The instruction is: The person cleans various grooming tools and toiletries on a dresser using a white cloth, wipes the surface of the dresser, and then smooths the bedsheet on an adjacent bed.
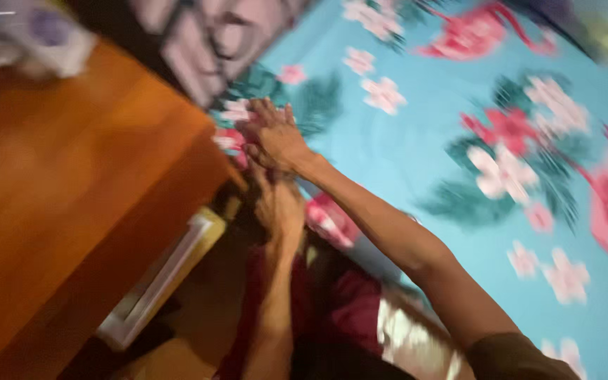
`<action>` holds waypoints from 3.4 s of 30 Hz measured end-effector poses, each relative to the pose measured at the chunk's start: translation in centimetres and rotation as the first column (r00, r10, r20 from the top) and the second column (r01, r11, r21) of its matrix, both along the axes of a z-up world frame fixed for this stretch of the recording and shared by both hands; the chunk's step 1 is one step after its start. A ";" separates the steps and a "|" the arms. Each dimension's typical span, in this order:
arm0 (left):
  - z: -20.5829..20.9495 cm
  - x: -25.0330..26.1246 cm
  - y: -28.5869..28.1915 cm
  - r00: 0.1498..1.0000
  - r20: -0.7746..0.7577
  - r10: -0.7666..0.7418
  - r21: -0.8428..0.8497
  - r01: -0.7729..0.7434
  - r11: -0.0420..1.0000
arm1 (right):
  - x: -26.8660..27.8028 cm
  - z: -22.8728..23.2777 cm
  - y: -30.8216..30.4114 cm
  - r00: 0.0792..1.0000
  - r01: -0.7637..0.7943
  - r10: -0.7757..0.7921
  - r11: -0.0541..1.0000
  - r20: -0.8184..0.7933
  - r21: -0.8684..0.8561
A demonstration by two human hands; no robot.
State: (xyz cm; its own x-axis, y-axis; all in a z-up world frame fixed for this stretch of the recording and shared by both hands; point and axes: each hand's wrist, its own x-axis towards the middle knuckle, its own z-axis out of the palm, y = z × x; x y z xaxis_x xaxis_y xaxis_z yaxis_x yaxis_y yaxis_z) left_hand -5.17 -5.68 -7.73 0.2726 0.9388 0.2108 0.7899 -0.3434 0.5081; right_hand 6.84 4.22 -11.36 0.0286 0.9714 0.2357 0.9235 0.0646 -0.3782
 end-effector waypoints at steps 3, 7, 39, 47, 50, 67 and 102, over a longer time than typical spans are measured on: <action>1.4 -1.9 -1.9 0.983 -0.016 -0.181 -0.104 0.179 0.978 | 2.4 1.0 -9.9 0.959 0.275 -0.274 0.961 -0.074 0.002; 0.6 -2.0 -3.7 0.921 0.084 -0.379 0.030 0.378 0.925 | 3.4 0.2 -22.4 0.774 0.630 -0.631 0.775 -0.054 -0.038; 2.3 0.0 -25.7 0.089 0.356 -0.930 -0.188 0.982 0.022 | -2.4 -1.7 -59.1 0.021 0.992 -0.998 0.028 -0.054 -0.126; 3.7 -0.7 -23.2 0.217 0.442 -0.870 -0.168 0.973 0.157 | -5.5 1.4 -56.2 -0.022 0.991 -1.000 -0.025 -0.021 0.129; 4.8 -1.9 -20.6 0.311 0.499 -0.809 -0.084 0.946 0.312 | -7.4 3.5 -48.8 0.098 0.980 -0.816 0.180 -0.570 -0.089; 13.7 -3.7 -5.6 0.588 0.706 -0.394 -0.116 0.645 0.755 | -10.6 14.9 -25.7 0.223 0.469 -0.321 0.863 -0.921 -0.187; 64.9 -28.2 -17.3 0.758 0.650 0.050 -0.407 0.292 0.865 | -23.9 65.0 -31.0 0.312 -0.212 -0.068 0.967 -0.948 -0.139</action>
State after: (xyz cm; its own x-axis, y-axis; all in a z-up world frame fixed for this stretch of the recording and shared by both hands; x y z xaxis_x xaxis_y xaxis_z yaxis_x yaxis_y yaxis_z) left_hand -33.37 -22.98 57.15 0.3577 0.9312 -0.0700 0.2023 -0.0041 0.9793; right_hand -17.02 -26.78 53.61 0.0216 0.9953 -0.0947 -0.0761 -0.0928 -0.9928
